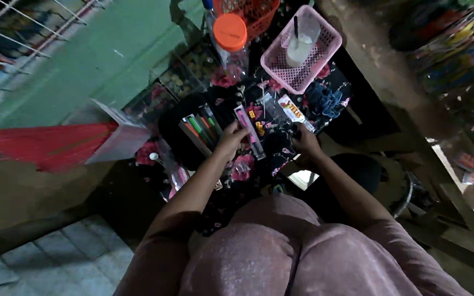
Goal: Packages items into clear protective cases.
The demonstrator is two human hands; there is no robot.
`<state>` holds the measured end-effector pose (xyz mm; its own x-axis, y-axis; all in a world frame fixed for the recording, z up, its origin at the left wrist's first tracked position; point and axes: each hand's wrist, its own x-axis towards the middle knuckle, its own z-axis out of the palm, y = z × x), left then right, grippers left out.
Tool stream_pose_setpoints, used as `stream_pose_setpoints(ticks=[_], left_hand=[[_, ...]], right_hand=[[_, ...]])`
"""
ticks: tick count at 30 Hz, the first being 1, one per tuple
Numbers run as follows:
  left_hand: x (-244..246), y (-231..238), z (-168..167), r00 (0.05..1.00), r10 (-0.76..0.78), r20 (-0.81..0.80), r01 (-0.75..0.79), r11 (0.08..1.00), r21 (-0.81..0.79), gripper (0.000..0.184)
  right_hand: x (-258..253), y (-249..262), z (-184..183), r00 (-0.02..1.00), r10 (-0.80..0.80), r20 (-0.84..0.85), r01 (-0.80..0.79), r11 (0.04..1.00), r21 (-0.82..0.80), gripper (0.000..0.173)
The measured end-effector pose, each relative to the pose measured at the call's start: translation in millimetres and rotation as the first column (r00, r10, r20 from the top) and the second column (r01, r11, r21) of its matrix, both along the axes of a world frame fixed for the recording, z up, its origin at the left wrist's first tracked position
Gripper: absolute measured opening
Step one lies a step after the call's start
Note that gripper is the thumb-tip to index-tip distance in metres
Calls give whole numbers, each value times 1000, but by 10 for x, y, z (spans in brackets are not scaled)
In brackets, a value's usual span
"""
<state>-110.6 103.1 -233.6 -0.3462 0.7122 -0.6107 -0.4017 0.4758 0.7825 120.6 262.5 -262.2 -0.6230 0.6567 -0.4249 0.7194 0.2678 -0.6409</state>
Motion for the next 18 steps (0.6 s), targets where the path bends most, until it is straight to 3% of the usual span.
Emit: stream_pose_setpoints(ticks=[7, 11, 14, 18], left_hand=[[-35, -604, 60, 992, 124, -1, -124, 992, -19, 37], [37, -723, 70, 987, 157, 36, -156, 987, -37, 34], [111, -772, 57, 986, 156, 54, -154, 987, -46, 34], [241, -789, 26, 988, 130, 80, -127, 991, -44, 35]], right_hand=[[-6, 509, -368, 965, -171, 199, 133, 973, 191, 58], [-179, 526, -262, 879, 23, 475, -150, 961, 232, 39], [-507, 455, -173, 919, 110, 380, -230, 930, 287, 30], [-935, 405, -318, 938, 130, 320, -200, 960, 195, 42]])
